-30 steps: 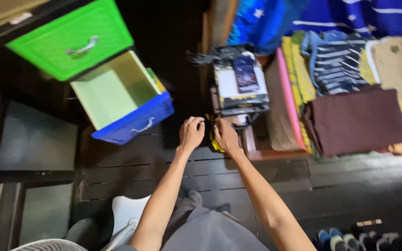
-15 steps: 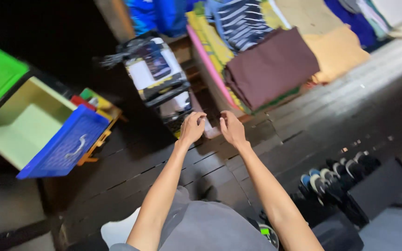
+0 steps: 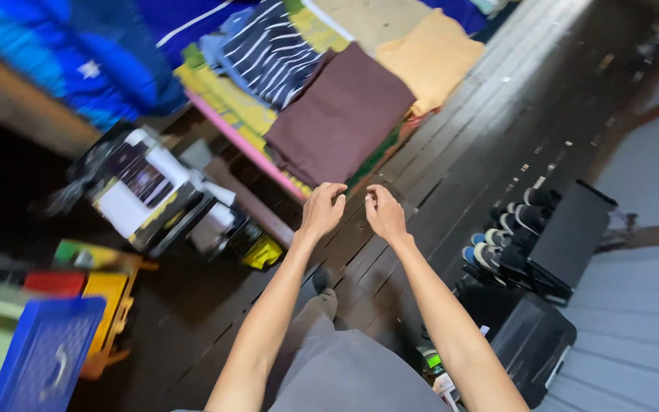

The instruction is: The person opens a plastic storage drawer, picks up folded shirts one at a time from a bed, and places them into the drawer.

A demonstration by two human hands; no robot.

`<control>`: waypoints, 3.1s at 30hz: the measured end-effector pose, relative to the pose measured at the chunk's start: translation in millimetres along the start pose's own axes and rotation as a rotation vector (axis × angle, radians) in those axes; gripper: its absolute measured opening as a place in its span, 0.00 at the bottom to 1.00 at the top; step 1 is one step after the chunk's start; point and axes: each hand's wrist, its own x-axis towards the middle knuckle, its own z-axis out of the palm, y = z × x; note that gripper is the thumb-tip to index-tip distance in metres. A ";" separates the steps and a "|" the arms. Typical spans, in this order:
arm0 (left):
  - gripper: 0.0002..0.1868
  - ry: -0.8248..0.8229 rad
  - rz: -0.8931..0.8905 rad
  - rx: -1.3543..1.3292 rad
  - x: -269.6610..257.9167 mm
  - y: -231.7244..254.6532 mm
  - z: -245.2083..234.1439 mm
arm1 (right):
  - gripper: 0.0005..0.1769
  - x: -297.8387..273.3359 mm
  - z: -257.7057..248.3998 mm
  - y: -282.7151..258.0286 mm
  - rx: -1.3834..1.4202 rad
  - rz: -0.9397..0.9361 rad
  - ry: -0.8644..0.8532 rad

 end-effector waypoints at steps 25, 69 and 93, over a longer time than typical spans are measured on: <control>0.13 -0.362 0.260 -0.021 194.3 53.4 143.3 | 0.14 117.5 -95.6 117.5 -0.198 0.097 0.340; 0.14 -0.333 0.186 0.013 561.8 215.9 507.5 | 0.13 461.3 -369.2 442.1 -0.077 0.118 0.268; 0.13 -0.380 0.228 0.059 817.1 249.8 646.1 | 0.13 692.4 -452.8 583.8 -0.033 0.212 0.295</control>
